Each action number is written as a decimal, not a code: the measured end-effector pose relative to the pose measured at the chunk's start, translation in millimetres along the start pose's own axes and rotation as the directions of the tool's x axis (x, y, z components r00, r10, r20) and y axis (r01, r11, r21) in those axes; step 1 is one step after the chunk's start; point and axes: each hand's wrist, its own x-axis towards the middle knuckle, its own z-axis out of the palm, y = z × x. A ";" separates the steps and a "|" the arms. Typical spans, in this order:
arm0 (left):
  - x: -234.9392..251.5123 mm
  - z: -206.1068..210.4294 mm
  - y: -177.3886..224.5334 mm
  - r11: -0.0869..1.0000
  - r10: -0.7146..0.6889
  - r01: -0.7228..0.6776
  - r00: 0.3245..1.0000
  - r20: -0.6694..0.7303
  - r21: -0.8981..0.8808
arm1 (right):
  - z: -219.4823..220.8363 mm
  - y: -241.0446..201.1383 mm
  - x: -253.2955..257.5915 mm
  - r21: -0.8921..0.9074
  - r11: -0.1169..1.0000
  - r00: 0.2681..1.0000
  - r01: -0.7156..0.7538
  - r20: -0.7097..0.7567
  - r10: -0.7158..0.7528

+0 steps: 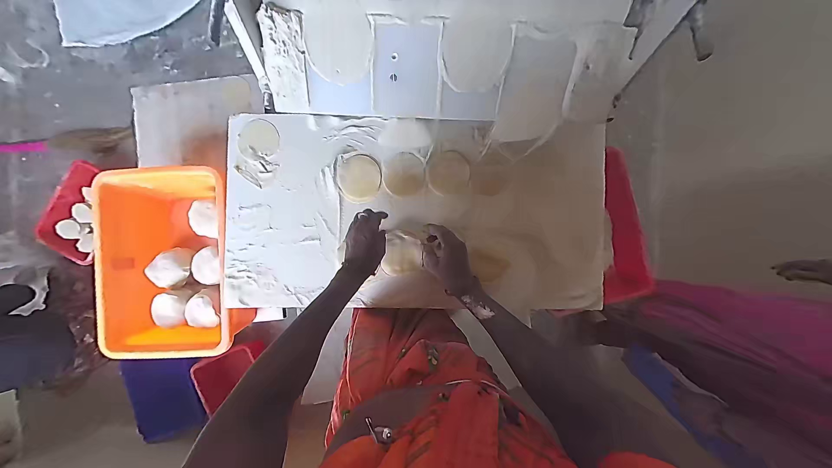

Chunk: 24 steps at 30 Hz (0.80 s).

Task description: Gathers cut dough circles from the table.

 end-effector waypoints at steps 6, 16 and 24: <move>-63.2 31.8 26.8 0.955 0.189 -0.246 0.936 0.298 0.165 | -101.6 58.0 -77.4 -0.178 0.898 0.873 -0.403 -0.370 0.318; -156.8 28.3 26.3 0.999 0.014 0.000 0.962 -0.274 0.050 | -132.0 130.6 -28.2 -0.134 0.676 0.670 -0.724 -0.366 0.645; -332.9 17.5 7.5 0.838 -0.530 0.532 0.743 -0.410 -0.119 | -196.6 98.7 13.6 0.182 0.828 0.844 -0.531 0.202 0.497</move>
